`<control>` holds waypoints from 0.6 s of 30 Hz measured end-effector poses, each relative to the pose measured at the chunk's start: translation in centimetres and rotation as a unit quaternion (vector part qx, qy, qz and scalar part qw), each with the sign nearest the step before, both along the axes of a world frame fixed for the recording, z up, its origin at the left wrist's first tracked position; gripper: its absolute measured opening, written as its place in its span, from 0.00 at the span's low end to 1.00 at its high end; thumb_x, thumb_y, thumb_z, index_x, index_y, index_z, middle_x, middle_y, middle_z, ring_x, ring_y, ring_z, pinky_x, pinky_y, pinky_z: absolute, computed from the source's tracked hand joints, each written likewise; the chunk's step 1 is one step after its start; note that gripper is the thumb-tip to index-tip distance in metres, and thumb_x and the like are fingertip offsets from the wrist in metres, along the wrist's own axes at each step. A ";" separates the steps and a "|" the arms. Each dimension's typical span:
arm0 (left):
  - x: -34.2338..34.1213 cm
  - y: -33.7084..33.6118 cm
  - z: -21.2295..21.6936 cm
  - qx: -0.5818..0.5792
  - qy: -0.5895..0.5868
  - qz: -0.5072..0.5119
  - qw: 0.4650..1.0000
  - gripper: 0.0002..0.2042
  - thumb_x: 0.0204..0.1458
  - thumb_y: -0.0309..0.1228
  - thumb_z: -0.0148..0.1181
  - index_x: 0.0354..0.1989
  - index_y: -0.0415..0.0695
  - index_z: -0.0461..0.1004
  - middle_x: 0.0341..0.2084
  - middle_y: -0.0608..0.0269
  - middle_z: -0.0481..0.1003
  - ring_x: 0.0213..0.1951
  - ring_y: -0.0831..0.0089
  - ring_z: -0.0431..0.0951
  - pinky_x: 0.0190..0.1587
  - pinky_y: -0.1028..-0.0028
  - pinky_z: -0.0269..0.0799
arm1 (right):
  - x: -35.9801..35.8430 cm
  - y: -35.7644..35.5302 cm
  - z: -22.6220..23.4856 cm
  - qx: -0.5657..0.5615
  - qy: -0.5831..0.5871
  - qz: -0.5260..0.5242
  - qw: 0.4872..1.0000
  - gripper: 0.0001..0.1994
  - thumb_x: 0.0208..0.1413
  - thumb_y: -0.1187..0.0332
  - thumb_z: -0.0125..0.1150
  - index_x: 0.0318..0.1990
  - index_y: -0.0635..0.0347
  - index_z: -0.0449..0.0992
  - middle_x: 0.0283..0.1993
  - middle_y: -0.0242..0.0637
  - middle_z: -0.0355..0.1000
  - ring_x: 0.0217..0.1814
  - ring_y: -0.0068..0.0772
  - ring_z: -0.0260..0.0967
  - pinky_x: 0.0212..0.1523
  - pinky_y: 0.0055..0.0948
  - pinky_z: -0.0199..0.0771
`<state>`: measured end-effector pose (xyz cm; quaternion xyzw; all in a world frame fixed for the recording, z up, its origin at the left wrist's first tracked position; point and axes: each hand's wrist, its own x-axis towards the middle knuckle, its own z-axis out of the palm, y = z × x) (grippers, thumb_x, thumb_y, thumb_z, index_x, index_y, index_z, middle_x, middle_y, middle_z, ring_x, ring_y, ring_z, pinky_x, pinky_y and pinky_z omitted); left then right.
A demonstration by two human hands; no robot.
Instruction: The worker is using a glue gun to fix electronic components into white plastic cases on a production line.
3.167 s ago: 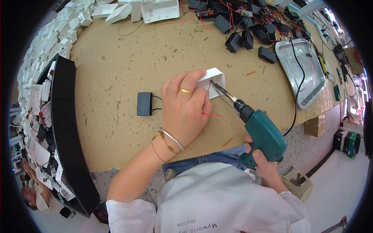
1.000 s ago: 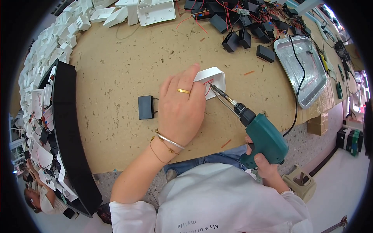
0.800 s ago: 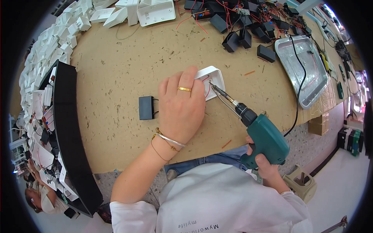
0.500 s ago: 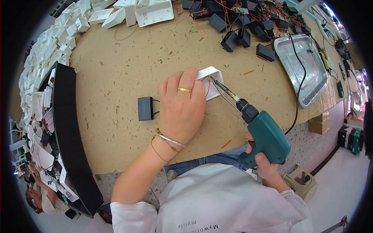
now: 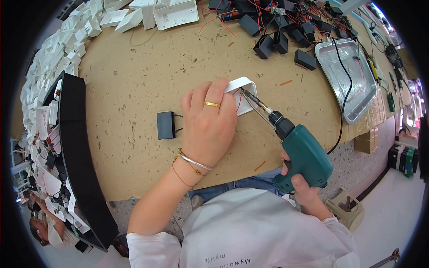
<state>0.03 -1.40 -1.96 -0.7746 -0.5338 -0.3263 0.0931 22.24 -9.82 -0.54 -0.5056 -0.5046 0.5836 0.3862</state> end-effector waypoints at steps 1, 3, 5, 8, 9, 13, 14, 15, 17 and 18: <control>0.0 0.0 0.0 0.000 0.000 0.000 1.000 0.06 0.39 0.23 0.55 0.25 0.41 0.65 0.40 0.58 0.68 0.41 0.62 0.69 0.43 0.63 0.61 | 0.0 0.0 0.0 0.000 0.000 0.000 1.000 0.30 0.47 0.48 0.59 0.45 0.69 0.69 0.40 0.40 0.68 0.30 0.24 0.65 0.32 0.25 0.64; 0.0 0.0 0.0 -0.006 0.001 0.000 1.000 0.06 0.39 0.23 0.55 0.25 0.41 0.65 0.40 0.58 0.68 0.41 0.62 0.68 0.43 0.63 0.61 | -0.1 0.0 0.1 -0.003 -0.006 -0.003 1.000 0.28 0.48 0.48 0.59 0.45 0.67 0.70 0.40 0.40 0.68 0.30 0.24 0.64 0.32 0.26 0.64; 0.0 0.0 0.1 -0.006 0.001 0.000 1.000 0.06 0.39 0.23 0.55 0.25 0.41 0.65 0.40 0.58 0.68 0.41 0.62 0.68 0.43 0.63 0.61 | -0.2 -0.1 0.1 -0.008 -0.005 -0.007 1.000 0.27 0.48 0.49 0.60 0.45 0.67 0.70 0.40 0.40 0.68 0.30 0.24 0.64 0.32 0.26 0.64; 0.0 0.0 0.1 -0.005 0.001 0.000 1.000 0.06 0.39 0.23 0.55 0.25 0.41 0.65 0.41 0.58 0.67 0.41 0.62 0.68 0.43 0.63 0.60 | 0.1 -0.1 -0.6 0.012 -0.017 -0.001 1.000 0.26 0.49 0.50 0.60 0.44 0.66 0.70 0.41 0.39 0.68 0.30 0.24 0.64 0.32 0.26 0.64; 0.1 0.0 0.1 -0.005 0.002 0.001 1.000 0.06 0.39 0.23 0.55 0.25 0.41 0.65 0.41 0.58 0.67 0.42 0.62 0.68 0.43 0.63 0.61 | 0.3 -0.1 -0.9 0.035 -0.030 0.009 0.999 0.26 0.49 0.50 0.60 0.44 0.66 0.70 0.41 0.39 0.68 0.30 0.24 0.64 0.33 0.26 0.64; 0.0 0.0 0.0 -0.010 0.002 0.000 1.000 0.06 0.39 0.24 0.55 0.26 0.40 0.66 0.41 0.59 0.67 0.42 0.62 0.68 0.44 0.63 0.60 | -0.1 0.1 0.1 -0.011 -0.008 0.002 1.000 0.25 0.49 0.50 0.60 0.42 0.66 0.70 0.40 0.38 0.67 0.30 0.24 0.64 0.33 0.26 0.64; 0.0 0.0 0.0 -0.007 0.002 0.000 1.000 0.06 0.39 0.24 0.55 0.26 0.40 0.66 0.41 0.59 0.67 0.42 0.62 0.68 0.44 0.63 0.60 | -0.3 0.2 0.3 -0.004 -0.011 -0.004 1.000 0.25 0.49 0.50 0.60 0.41 0.66 0.70 0.39 0.39 0.67 0.30 0.25 0.64 0.33 0.26 0.64; 0.0 0.0 0.0 -0.005 0.003 0.000 1.000 0.06 0.39 0.24 0.56 0.26 0.40 0.66 0.41 0.59 0.67 0.42 0.62 0.68 0.44 0.63 0.60 | -0.4 0.2 0.4 0.003 -0.013 -0.009 1.000 0.24 0.49 0.50 0.60 0.40 0.65 0.70 0.38 0.39 0.67 0.30 0.25 0.64 0.33 0.26 0.64; 0.0 0.0 0.1 -0.004 0.005 0.001 1.000 0.06 0.39 0.24 0.56 0.26 0.40 0.66 0.41 0.59 0.67 0.42 0.63 0.68 0.44 0.63 0.60 | -0.3 0.0 0.2 -0.002 -0.011 -0.012 1.000 0.24 0.49 0.50 0.60 0.40 0.66 0.70 0.38 0.39 0.67 0.30 0.25 0.64 0.33 0.26 0.64; 0.0 0.0 0.1 -0.004 0.007 0.000 1.000 0.06 0.39 0.24 0.56 0.26 0.40 0.66 0.41 0.59 0.67 0.42 0.63 0.68 0.44 0.63 0.60 | -0.3 -0.1 0.1 -0.006 -0.008 -0.015 1.000 0.24 0.49 0.50 0.60 0.40 0.66 0.70 0.38 0.39 0.67 0.30 0.25 0.64 0.33 0.26 0.64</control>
